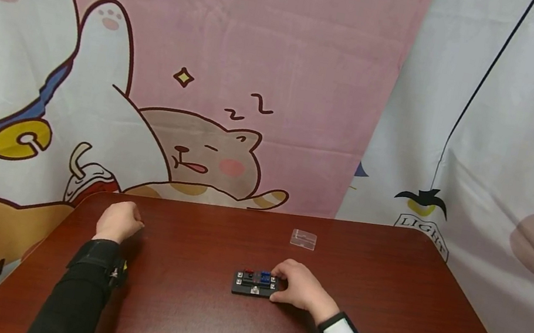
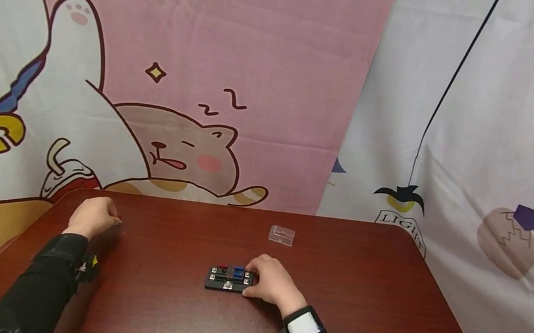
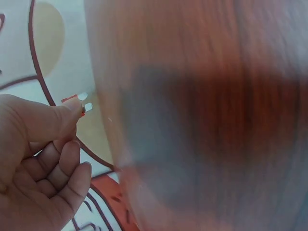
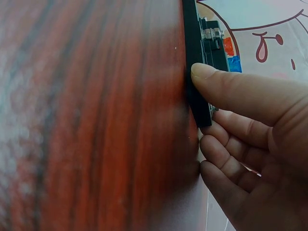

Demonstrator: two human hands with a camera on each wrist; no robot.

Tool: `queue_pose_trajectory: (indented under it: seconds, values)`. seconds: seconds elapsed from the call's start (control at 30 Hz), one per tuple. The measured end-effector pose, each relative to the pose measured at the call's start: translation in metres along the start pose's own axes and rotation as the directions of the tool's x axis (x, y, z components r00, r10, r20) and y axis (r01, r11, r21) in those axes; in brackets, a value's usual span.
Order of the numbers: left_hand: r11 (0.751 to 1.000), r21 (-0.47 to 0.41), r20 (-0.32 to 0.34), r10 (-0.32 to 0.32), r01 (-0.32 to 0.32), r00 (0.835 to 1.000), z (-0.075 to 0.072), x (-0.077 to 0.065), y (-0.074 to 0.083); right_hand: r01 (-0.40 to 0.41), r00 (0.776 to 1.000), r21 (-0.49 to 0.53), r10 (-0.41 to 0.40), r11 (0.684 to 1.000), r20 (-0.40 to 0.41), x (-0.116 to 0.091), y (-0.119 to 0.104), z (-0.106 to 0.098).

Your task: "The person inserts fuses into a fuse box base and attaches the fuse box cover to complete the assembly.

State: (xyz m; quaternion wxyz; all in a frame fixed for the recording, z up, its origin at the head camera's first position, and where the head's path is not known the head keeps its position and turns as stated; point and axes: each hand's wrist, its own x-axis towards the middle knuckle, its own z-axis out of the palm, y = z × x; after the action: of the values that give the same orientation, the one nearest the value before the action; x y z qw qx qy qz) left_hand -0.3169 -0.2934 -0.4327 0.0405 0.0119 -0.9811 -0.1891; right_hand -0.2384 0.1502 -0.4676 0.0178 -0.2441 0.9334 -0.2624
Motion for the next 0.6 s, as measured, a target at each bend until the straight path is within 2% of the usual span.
queue_pose_trajectory:
  seconds: [0.3,0.6]
  values:
    - [0.991,-0.013,-0.051,0.133,-0.134,0.990,0.010,-0.001,0.036,0.000,1.000,0.009,0.000,1.000,0.001,0.000,0.000,-0.001]
    - [0.966,-0.009,-0.081,0.258,-0.259,0.963,0.021,-0.005,0.068,-0.004,1.000,0.007,0.004,1.000,0.001,-0.001,0.001,-0.001]
